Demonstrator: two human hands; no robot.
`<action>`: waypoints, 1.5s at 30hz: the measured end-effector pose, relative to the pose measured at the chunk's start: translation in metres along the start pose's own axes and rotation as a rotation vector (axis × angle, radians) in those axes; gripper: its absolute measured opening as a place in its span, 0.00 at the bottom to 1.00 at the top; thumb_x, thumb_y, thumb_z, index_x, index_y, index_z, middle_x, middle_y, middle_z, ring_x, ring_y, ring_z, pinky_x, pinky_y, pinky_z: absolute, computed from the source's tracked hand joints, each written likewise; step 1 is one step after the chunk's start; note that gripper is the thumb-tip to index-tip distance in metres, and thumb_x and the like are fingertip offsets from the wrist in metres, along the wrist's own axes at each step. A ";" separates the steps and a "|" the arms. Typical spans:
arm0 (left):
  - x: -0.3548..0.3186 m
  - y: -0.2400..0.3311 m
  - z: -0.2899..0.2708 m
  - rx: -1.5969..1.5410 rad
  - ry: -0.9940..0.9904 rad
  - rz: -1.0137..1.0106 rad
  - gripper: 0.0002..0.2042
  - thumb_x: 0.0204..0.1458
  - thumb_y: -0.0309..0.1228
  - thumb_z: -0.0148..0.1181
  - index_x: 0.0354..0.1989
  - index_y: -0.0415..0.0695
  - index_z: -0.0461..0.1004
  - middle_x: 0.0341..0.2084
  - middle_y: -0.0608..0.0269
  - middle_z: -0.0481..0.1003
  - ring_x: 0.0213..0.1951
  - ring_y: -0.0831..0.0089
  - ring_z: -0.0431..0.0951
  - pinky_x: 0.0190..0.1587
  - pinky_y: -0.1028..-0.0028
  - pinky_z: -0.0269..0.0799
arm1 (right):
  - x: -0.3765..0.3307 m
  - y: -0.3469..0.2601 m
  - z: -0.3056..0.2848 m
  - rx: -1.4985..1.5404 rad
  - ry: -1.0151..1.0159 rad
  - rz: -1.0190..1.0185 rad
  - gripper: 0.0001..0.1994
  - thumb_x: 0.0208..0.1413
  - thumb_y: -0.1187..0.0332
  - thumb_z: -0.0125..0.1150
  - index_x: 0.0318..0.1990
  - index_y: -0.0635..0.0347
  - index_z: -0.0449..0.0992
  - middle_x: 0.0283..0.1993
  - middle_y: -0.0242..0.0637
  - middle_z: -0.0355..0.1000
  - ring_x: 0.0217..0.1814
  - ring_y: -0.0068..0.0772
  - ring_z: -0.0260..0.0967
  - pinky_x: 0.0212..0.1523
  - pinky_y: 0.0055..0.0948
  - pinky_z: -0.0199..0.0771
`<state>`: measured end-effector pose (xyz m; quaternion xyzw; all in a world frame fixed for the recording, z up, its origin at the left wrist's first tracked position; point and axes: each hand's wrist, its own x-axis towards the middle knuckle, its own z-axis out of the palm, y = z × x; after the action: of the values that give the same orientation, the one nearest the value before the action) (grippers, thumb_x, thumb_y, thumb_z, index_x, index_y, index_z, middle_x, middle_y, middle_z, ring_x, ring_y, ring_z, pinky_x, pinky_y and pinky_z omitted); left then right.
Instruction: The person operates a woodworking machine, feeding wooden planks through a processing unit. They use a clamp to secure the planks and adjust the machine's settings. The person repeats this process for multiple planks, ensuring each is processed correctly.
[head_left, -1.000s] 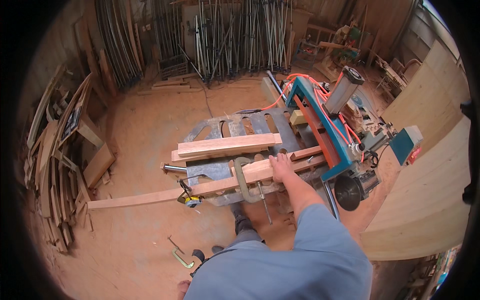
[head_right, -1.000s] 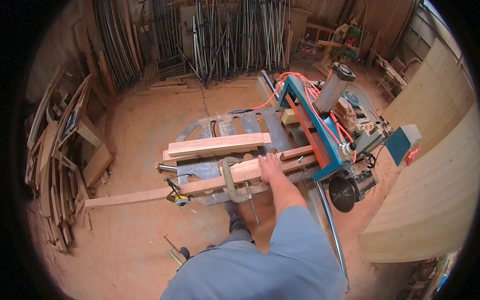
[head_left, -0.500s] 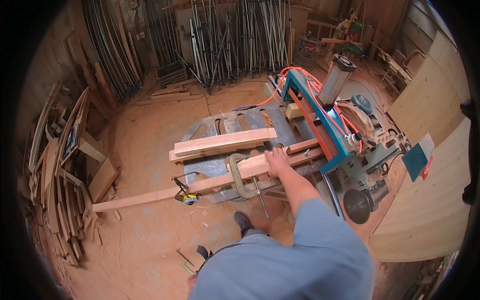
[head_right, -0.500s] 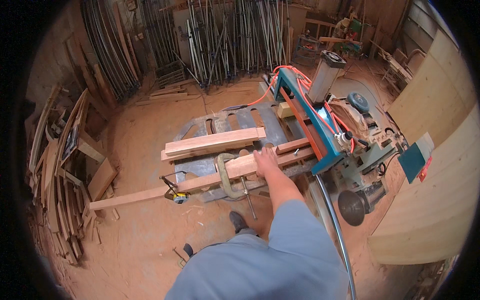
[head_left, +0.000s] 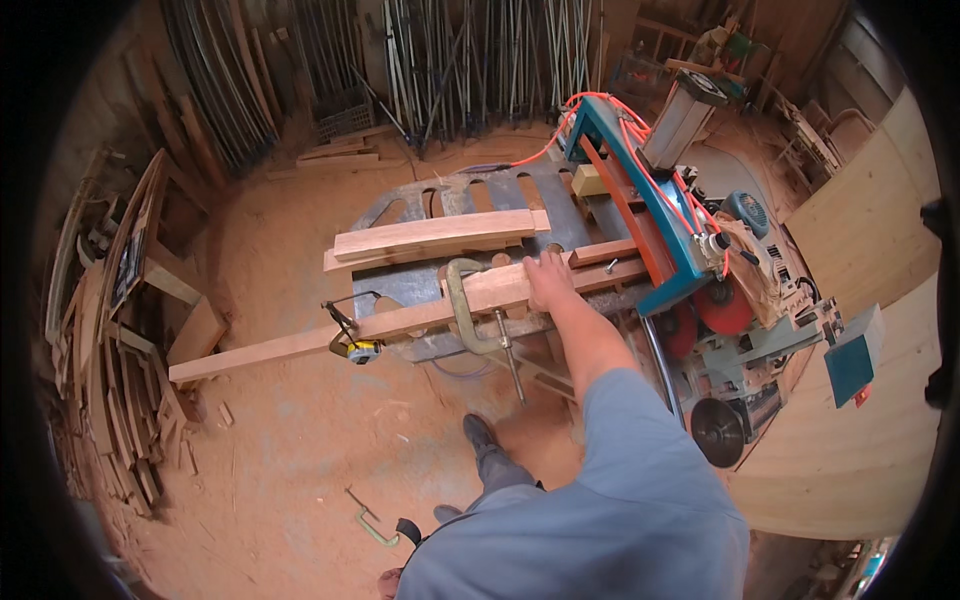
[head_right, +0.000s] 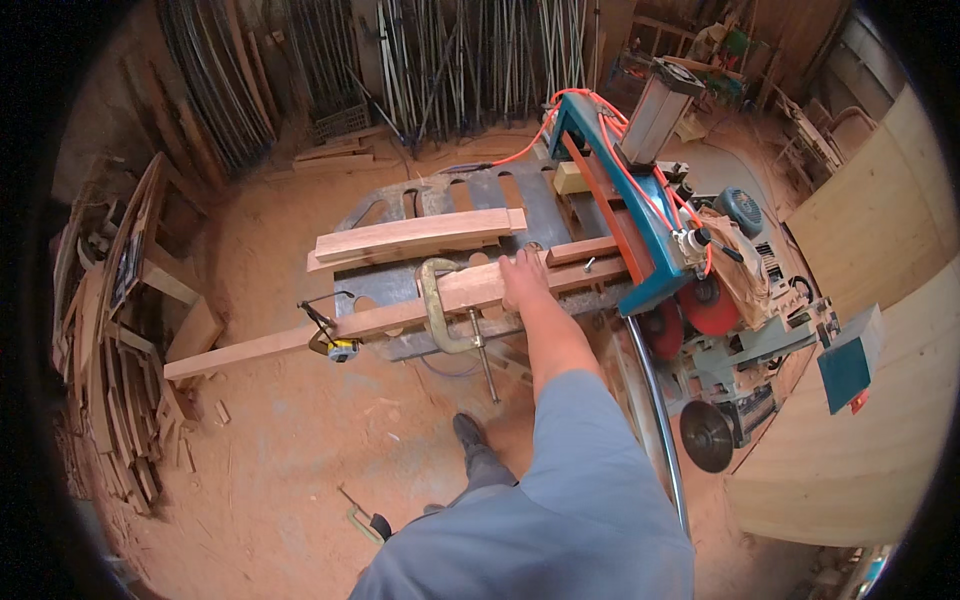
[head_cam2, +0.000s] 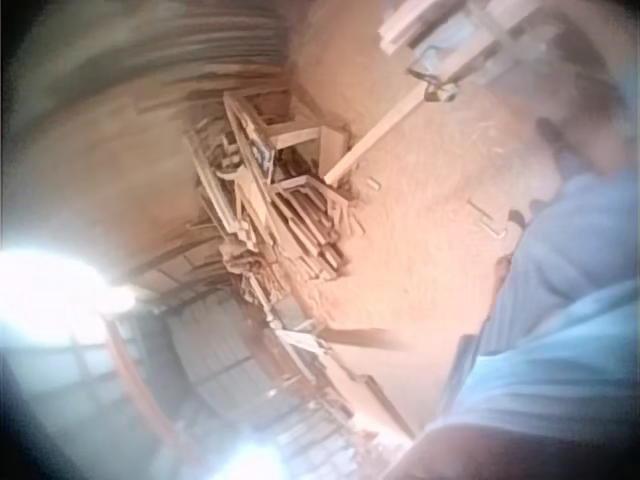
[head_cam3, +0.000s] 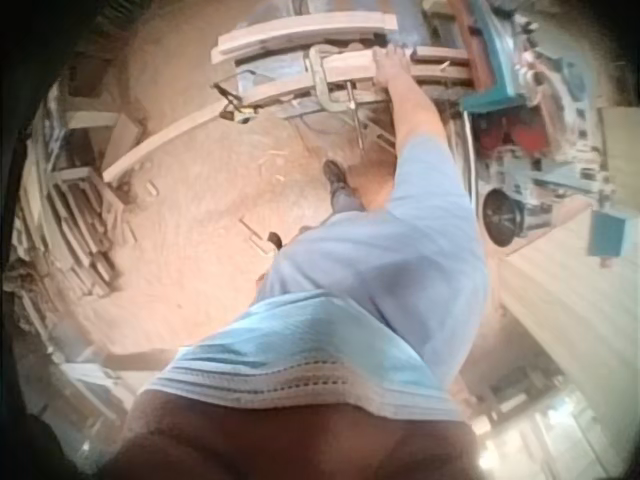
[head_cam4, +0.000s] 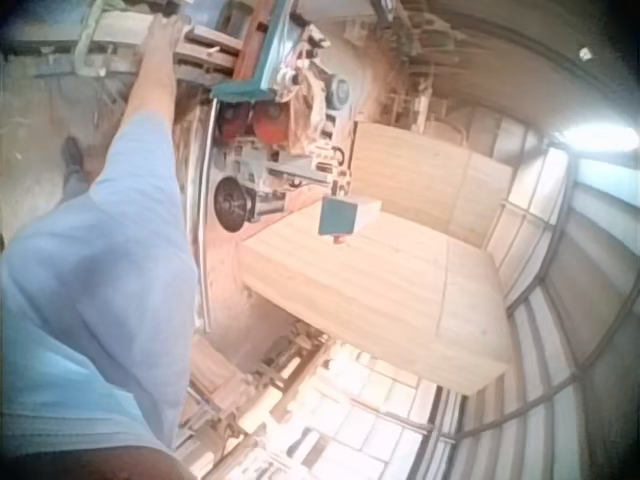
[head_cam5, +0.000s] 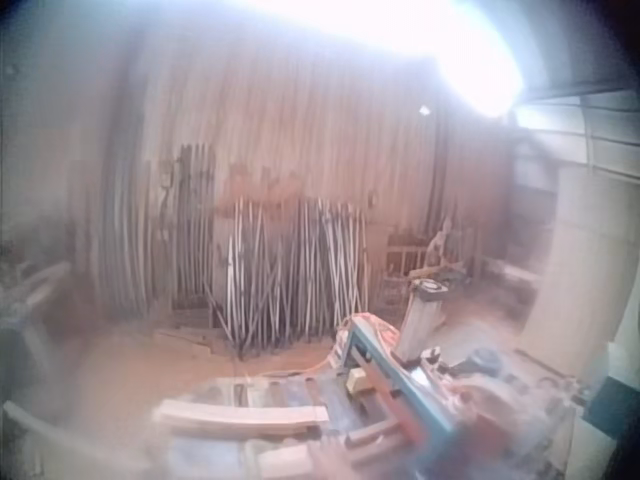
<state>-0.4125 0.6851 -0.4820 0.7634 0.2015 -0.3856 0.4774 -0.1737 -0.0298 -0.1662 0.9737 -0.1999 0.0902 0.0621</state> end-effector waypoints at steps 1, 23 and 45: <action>0.000 -0.008 0.003 0.000 -0.021 -0.016 0.10 0.51 0.21 0.59 0.42 0.35 0.77 0.26 0.63 0.77 0.25 0.75 0.75 0.29 0.75 0.72 | 0.001 0.000 0.002 0.001 0.003 0.001 0.28 0.45 0.70 0.61 0.59 0.52 0.69 0.57 0.50 0.65 0.64 0.56 0.61 0.63 0.49 0.65; 0.036 -0.036 -0.024 -0.253 -0.010 -0.012 0.11 0.49 0.19 0.60 0.43 0.35 0.77 0.24 0.63 0.77 0.25 0.74 0.76 0.30 0.73 0.73 | 0.007 0.001 0.005 -0.015 -0.070 0.001 0.32 0.44 0.72 0.60 0.62 0.52 0.68 0.59 0.52 0.65 0.65 0.57 0.60 0.68 0.46 0.61; 0.070 -0.011 -0.011 -0.143 0.046 0.088 0.13 0.51 0.23 0.63 0.45 0.33 0.76 0.27 0.60 0.79 0.28 0.73 0.77 0.32 0.72 0.75 | 0.011 0.009 0.016 0.019 -0.047 -0.009 0.29 0.47 0.70 0.60 0.62 0.51 0.69 0.60 0.51 0.64 0.70 0.58 0.57 0.69 0.47 0.61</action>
<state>-0.3725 0.6960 -0.5402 0.7444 0.2055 -0.3309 0.5423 -0.1645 -0.0448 -0.1788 0.9770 -0.1958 0.0692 0.0483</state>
